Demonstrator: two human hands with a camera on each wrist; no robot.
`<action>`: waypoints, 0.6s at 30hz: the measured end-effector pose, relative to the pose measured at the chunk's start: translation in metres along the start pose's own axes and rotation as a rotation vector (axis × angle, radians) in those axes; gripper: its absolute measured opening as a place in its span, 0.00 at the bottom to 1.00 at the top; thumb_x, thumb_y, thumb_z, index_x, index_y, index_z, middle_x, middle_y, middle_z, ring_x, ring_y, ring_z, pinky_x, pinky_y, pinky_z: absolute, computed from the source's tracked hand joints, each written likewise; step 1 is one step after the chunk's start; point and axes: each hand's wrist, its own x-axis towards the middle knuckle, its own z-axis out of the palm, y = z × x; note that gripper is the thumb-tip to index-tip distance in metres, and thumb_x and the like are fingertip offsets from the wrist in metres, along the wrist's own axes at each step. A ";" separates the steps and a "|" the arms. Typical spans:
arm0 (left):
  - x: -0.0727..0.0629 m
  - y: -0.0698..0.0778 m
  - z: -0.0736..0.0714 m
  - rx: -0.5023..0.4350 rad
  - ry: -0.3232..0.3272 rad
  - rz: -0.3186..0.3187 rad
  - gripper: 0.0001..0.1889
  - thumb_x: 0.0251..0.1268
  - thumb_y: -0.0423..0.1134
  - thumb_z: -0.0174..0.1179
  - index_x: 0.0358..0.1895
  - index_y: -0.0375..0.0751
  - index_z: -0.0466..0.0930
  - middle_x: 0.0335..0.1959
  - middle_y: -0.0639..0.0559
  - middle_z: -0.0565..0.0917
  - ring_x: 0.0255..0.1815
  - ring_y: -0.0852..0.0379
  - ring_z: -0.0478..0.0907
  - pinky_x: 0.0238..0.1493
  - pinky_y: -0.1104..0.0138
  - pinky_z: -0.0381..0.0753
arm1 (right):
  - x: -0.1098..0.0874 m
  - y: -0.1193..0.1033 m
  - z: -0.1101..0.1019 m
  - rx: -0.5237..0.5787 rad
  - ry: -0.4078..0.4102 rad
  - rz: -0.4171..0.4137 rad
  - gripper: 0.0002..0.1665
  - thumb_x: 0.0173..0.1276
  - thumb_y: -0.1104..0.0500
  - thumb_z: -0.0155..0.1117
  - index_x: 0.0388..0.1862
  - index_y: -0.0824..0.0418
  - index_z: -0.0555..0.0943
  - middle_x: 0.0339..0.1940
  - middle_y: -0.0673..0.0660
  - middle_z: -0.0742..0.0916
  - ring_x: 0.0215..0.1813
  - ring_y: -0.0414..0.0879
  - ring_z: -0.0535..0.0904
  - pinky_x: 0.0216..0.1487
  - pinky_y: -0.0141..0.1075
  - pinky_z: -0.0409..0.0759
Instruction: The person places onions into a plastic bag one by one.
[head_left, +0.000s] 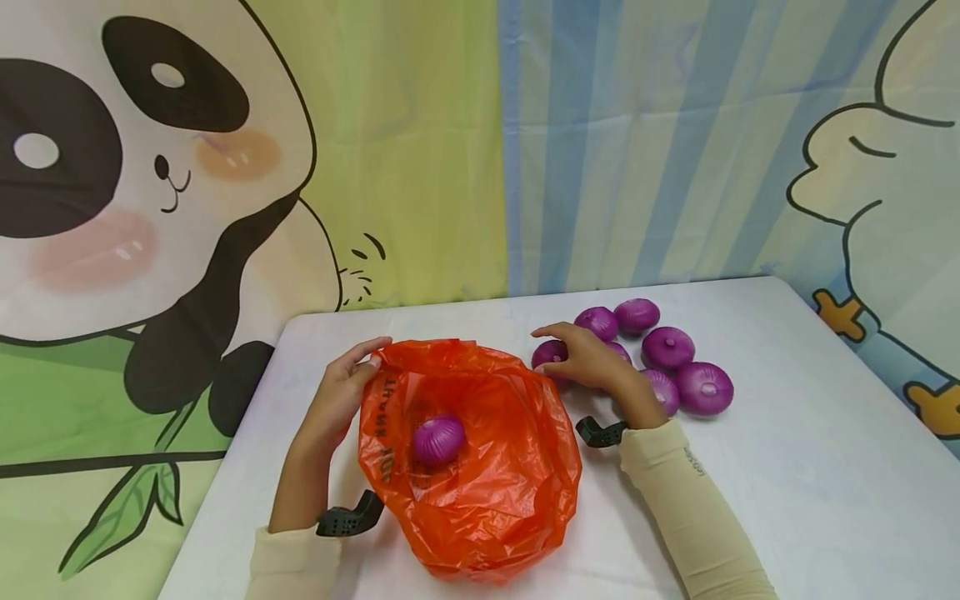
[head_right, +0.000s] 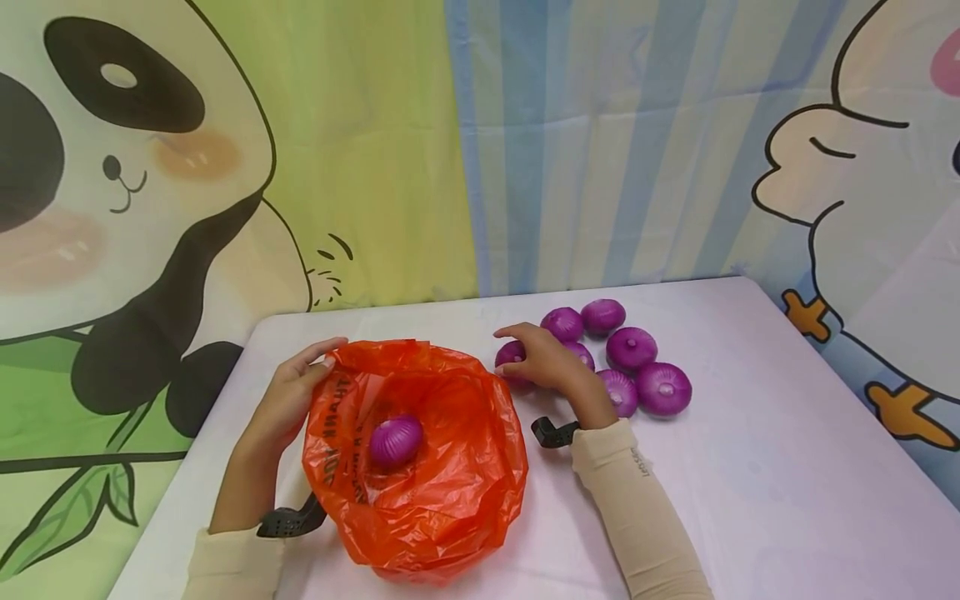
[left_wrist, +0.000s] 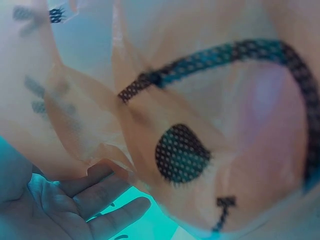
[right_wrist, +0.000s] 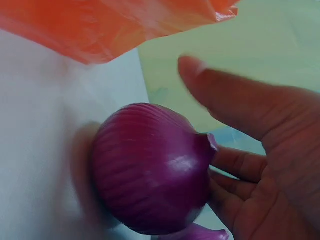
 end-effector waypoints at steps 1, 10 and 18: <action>0.000 0.000 0.000 -0.002 -0.002 0.002 0.20 0.78 0.38 0.43 0.69 0.41 0.67 0.49 0.40 0.81 0.42 0.51 0.82 0.45 0.65 0.83 | 0.001 0.000 0.001 -0.012 -0.006 -0.004 0.34 0.59 0.58 0.74 0.64 0.64 0.75 0.61 0.63 0.78 0.63 0.60 0.72 0.65 0.56 0.67; -0.001 0.000 0.000 -0.008 -0.003 0.014 0.21 0.79 0.38 0.44 0.70 0.39 0.66 0.49 0.40 0.81 0.42 0.50 0.83 0.45 0.64 0.83 | 0.005 0.001 0.005 -0.149 -0.014 -0.096 0.31 0.56 0.61 0.75 0.58 0.70 0.78 0.55 0.66 0.82 0.59 0.61 0.75 0.63 0.55 0.70; -0.002 0.002 0.000 -0.008 0.007 0.005 0.20 0.78 0.38 0.44 0.69 0.41 0.68 0.50 0.38 0.81 0.43 0.48 0.82 0.45 0.63 0.83 | 0.007 0.001 0.009 -0.197 -0.011 -0.103 0.33 0.55 0.60 0.76 0.58 0.72 0.78 0.56 0.68 0.81 0.59 0.63 0.75 0.62 0.55 0.71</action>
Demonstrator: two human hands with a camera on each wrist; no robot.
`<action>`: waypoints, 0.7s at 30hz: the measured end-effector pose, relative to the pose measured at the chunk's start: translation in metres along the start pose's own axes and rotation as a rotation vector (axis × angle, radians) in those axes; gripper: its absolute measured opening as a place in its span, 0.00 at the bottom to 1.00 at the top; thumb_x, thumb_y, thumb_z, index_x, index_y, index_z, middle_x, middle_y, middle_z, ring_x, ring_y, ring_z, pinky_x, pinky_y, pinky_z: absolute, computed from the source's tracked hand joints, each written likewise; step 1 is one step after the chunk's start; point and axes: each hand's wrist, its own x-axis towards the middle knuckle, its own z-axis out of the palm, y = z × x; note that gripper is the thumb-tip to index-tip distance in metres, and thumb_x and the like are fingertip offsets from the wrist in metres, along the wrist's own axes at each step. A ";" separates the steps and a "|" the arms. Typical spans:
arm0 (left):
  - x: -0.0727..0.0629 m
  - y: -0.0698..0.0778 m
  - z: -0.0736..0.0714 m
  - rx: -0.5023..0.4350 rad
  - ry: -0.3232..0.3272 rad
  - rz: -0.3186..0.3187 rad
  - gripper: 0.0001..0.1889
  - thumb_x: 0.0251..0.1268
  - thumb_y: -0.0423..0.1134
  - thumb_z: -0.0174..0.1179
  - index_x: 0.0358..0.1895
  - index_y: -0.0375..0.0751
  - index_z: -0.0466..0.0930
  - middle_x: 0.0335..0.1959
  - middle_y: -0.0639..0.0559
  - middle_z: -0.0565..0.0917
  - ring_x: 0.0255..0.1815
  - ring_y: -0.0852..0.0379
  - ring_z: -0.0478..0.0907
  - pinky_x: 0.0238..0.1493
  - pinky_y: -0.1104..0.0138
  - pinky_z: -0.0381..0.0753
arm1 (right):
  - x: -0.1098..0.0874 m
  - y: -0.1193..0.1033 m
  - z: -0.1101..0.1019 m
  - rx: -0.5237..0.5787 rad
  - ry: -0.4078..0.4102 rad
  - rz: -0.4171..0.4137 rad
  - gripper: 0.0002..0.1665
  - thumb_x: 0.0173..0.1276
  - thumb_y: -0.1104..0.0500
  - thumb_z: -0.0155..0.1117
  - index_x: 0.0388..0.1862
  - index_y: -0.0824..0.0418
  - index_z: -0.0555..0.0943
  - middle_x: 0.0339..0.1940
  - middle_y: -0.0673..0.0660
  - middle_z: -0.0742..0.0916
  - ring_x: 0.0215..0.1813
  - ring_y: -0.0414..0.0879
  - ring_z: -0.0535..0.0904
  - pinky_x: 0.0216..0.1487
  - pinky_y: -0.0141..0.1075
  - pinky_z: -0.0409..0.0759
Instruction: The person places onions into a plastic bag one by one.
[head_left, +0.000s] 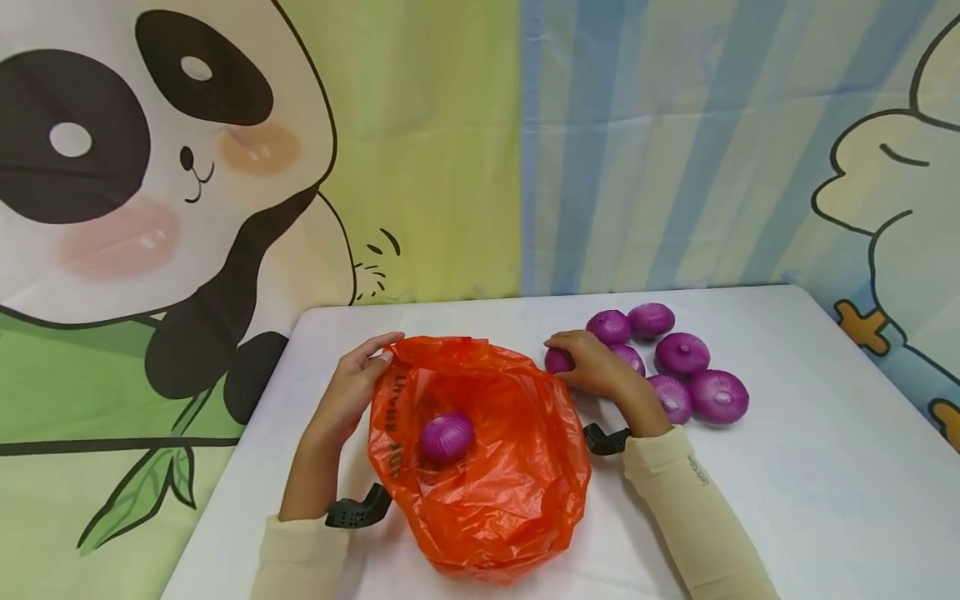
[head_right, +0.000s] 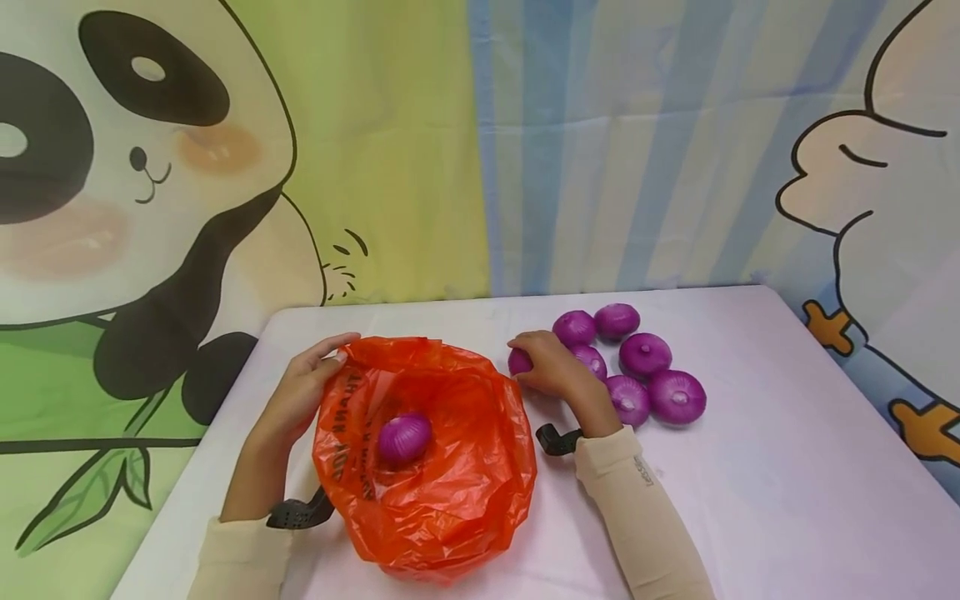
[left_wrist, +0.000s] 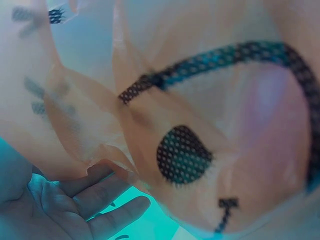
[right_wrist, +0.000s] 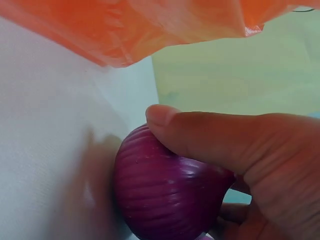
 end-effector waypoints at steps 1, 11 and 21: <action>0.000 0.000 0.000 0.000 0.000 0.001 0.20 0.78 0.38 0.44 0.69 0.41 0.68 0.50 0.38 0.81 0.43 0.48 0.82 0.45 0.63 0.83 | 0.000 -0.001 0.000 0.003 -0.008 0.015 0.33 0.55 0.59 0.76 0.59 0.71 0.78 0.56 0.68 0.81 0.60 0.63 0.74 0.62 0.55 0.71; -0.001 0.003 0.002 -0.020 -0.006 0.005 0.21 0.78 0.37 0.44 0.69 0.40 0.67 0.52 0.38 0.80 0.45 0.44 0.82 0.45 0.62 0.83 | -0.002 -0.002 0.000 -0.028 -0.011 0.005 0.34 0.56 0.57 0.75 0.60 0.70 0.77 0.58 0.69 0.79 0.61 0.64 0.72 0.62 0.56 0.70; -0.003 0.003 0.002 -0.031 0.002 0.011 0.19 0.78 0.37 0.44 0.67 0.42 0.70 0.51 0.38 0.81 0.46 0.43 0.82 0.46 0.60 0.83 | -0.008 -0.006 -0.021 0.087 0.035 0.073 0.39 0.60 0.55 0.73 0.69 0.60 0.71 0.68 0.64 0.72 0.66 0.63 0.68 0.58 0.61 0.71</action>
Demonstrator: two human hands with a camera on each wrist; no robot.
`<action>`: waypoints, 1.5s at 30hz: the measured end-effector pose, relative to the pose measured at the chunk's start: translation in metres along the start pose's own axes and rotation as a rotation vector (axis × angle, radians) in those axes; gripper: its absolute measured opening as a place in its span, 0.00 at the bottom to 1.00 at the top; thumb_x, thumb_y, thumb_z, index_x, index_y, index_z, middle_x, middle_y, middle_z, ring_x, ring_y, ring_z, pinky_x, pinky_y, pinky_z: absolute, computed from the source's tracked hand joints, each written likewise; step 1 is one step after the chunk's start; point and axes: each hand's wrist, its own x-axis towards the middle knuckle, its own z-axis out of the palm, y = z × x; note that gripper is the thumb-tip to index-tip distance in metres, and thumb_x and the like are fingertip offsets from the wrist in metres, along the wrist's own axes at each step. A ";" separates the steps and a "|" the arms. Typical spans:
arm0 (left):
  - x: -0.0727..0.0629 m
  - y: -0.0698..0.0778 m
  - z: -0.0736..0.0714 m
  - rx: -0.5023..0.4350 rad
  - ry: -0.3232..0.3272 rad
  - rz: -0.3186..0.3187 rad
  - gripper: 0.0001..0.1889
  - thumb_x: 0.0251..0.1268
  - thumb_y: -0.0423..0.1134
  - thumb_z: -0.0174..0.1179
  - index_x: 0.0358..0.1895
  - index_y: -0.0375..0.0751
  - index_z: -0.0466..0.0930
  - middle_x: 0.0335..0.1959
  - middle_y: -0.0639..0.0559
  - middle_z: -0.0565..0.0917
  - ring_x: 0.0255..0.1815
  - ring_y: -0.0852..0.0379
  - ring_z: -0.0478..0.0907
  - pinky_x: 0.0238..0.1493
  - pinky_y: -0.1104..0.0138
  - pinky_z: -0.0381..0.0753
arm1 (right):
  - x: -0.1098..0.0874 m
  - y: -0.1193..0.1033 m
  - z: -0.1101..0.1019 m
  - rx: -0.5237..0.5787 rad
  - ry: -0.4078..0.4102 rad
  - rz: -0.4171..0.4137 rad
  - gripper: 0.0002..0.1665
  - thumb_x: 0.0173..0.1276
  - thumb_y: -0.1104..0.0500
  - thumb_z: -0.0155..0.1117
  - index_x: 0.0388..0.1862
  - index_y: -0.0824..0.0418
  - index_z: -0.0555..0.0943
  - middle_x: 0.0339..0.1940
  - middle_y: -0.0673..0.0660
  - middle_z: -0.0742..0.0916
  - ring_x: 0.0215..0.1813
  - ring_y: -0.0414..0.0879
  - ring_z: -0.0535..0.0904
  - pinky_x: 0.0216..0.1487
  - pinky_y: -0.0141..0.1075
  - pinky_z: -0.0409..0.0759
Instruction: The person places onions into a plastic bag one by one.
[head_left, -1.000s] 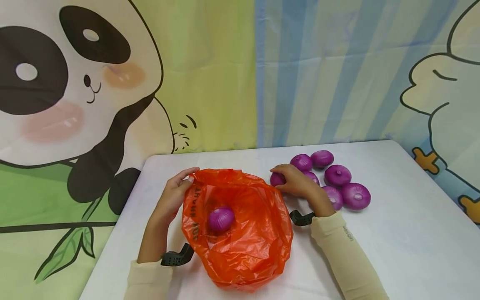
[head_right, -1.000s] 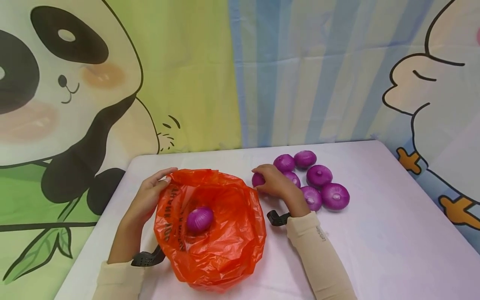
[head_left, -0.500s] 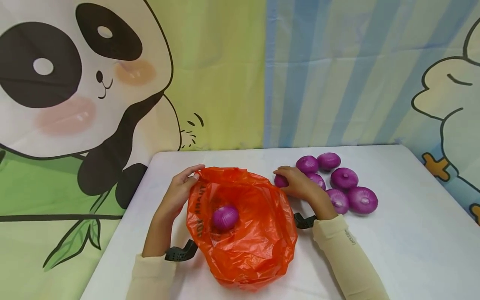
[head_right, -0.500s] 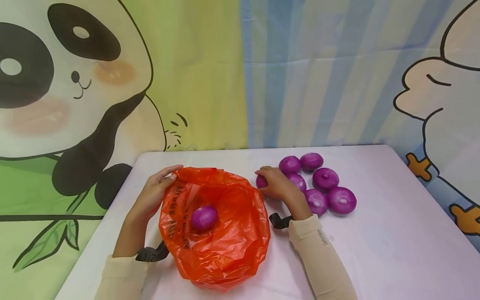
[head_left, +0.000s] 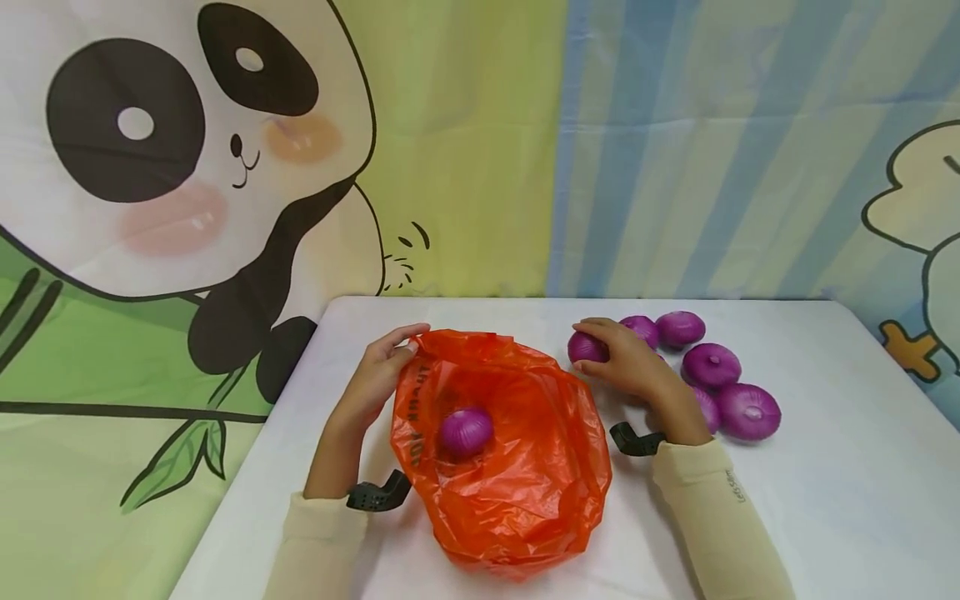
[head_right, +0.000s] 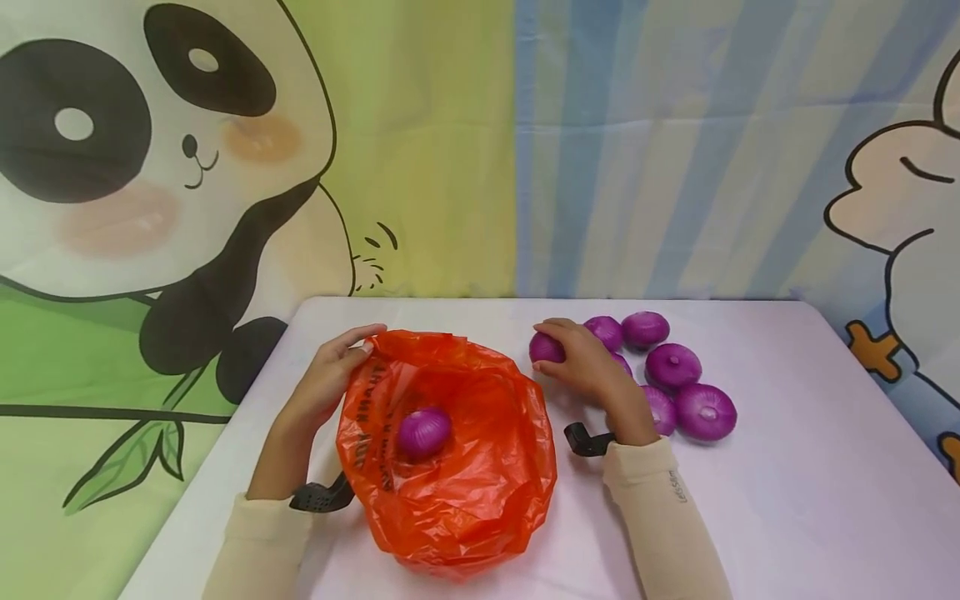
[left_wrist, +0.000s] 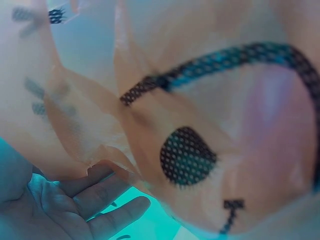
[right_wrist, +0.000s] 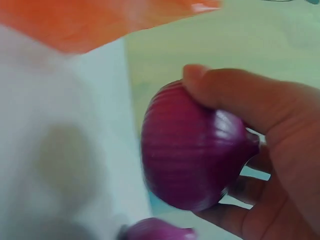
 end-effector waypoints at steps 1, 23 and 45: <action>0.001 0.000 0.001 0.000 -0.003 -0.001 0.19 0.78 0.37 0.44 0.67 0.42 0.70 0.51 0.38 0.81 0.46 0.42 0.82 0.46 0.60 0.83 | -0.002 -0.002 -0.004 0.008 0.014 0.000 0.39 0.60 0.54 0.73 0.70 0.60 0.71 0.68 0.64 0.72 0.66 0.63 0.69 0.58 0.61 0.72; 0.001 -0.004 0.008 -0.001 -0.010 -0.012 0.19 0.78 0.37 0.44 0.66 0.43 0.70 0.50 0.39 0.82 0.45 0.44 0.83 0.47 0.60 0.82 | -0.014 -0.068 -0.041 0.368 0.135 -0.254 0.38 0.60 0.63 0.73 0.70 0.55 0.72 0.68 0.54 0.74 0.63 0.51 0.73 0.55 0.42 0.78; 0.002 -0.006 0.001 0.004 0.012 0.008 0.19 0.77 0.35 0.44 0.66 0.42 0.71 0.46 0.38 0.83 0.43 0.44 0.82 0.45 0.61 0.83 | -0.004 -0.106 0.001 0.716 -0.498 -0.469 0.33 0.64 0.62 0.68 0.68 0.58 0.73 0.66 0.56 0.75 0.63 0.53 0.73 0.50 0.48 0.81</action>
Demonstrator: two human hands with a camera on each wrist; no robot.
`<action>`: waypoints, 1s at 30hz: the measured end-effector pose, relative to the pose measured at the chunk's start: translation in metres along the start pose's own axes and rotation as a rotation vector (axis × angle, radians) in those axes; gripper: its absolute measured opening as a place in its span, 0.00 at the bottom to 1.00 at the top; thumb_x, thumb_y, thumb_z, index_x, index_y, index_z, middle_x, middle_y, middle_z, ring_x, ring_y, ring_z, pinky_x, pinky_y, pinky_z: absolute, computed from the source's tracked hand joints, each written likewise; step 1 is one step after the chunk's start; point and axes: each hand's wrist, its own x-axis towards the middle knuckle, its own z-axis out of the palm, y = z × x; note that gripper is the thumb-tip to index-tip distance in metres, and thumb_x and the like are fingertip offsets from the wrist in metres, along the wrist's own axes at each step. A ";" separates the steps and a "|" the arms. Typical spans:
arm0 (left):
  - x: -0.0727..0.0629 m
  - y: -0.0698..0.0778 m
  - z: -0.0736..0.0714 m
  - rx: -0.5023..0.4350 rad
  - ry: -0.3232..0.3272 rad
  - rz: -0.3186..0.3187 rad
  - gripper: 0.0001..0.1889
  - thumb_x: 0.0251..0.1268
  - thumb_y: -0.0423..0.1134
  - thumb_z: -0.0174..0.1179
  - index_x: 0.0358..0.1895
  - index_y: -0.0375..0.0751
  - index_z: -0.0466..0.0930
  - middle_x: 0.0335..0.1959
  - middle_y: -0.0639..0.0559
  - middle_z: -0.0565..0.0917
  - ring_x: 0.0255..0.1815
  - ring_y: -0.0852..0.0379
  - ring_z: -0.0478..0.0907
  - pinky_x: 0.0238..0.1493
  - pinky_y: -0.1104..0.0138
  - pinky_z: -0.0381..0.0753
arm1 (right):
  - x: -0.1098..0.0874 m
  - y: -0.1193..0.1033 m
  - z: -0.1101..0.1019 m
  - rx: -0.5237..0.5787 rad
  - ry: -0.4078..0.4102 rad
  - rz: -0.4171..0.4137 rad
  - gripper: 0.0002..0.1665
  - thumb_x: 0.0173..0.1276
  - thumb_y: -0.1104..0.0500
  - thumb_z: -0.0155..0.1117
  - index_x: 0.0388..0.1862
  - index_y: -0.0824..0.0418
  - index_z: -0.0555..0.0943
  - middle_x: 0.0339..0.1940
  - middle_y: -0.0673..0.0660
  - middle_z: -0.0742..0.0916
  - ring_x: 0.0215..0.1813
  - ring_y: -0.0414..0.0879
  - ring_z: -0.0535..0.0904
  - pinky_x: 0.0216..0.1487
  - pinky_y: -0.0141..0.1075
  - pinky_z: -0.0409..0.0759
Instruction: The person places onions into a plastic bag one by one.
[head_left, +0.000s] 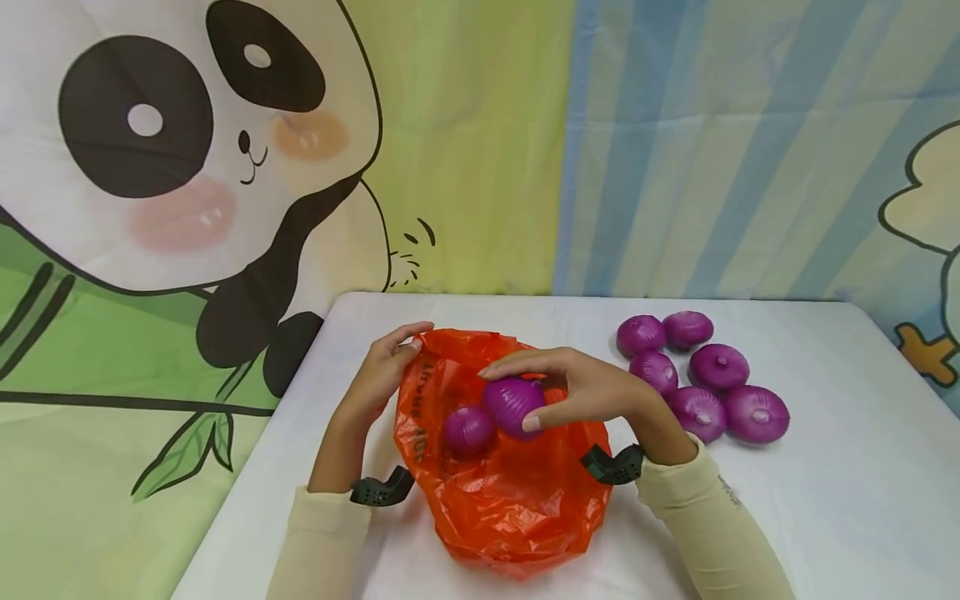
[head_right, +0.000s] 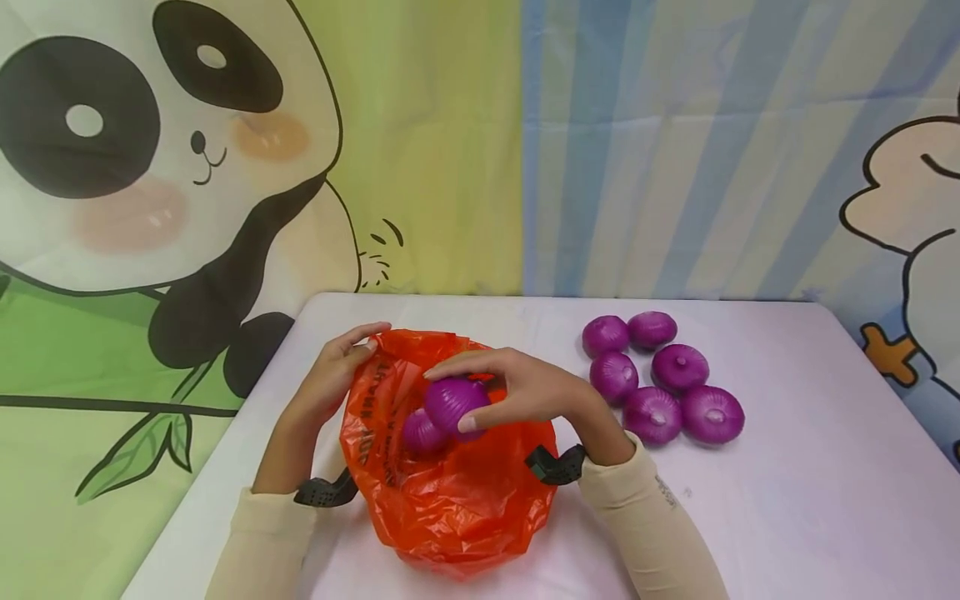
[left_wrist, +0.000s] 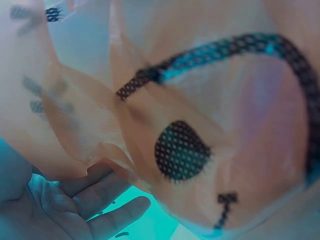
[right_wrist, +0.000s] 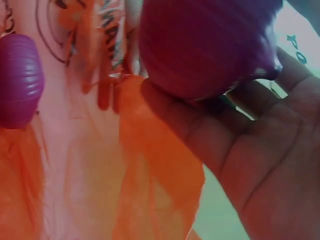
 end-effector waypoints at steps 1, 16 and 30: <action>0.000 0.000 0.000 0.004 -0.001 -0.002 0.19 0.77 0.35 0.44 0.66 0.42 0.71 0.46 0.38 0.83 0.43 0.45 0.82 0.45 0.61 0.83 | 0.001 0.001 0.001 -0.016 -0.012 0.021 0.33 0.64 0.61 0.68 0.68 0.57 0.73 0.66 0.55 0.75 0.62 0.52 0.74 0.50 0.47 0.81; 0.002 0.004 0.000 0.014 0.000 -0.004 0.19 0.77 0.36 0.44 0.67 0.42 0.71 0.46 0.38 0.83 0.41 0.48 0.83 0.44 0.61 0.83 | 0.008 0.016 0.014 -0.280 -0.150 0.150 0.34 0.64 0.50 0.69 0.68 0.56 0.73 0.66 0.47 0.76 0.65 0.43 0.70 0.57 0.37 0.77; 0.003 0.005 -0.001 0.010 -0.006 -0.019 0.19 0.77 0.36 0.44 0.66 0.42 0.71 0.45 0.37 0.83 0.40 0.45 0.83 0.43 0.61 0.84 | 0.011 0.026 0.018 -0.471 -0.194 0.277 0.31 0.64 0.51 0.70 0.65 0.56 0.76 0.62 0.47 0.79 0.63 0.41 0.72 0.62 0.38 0.72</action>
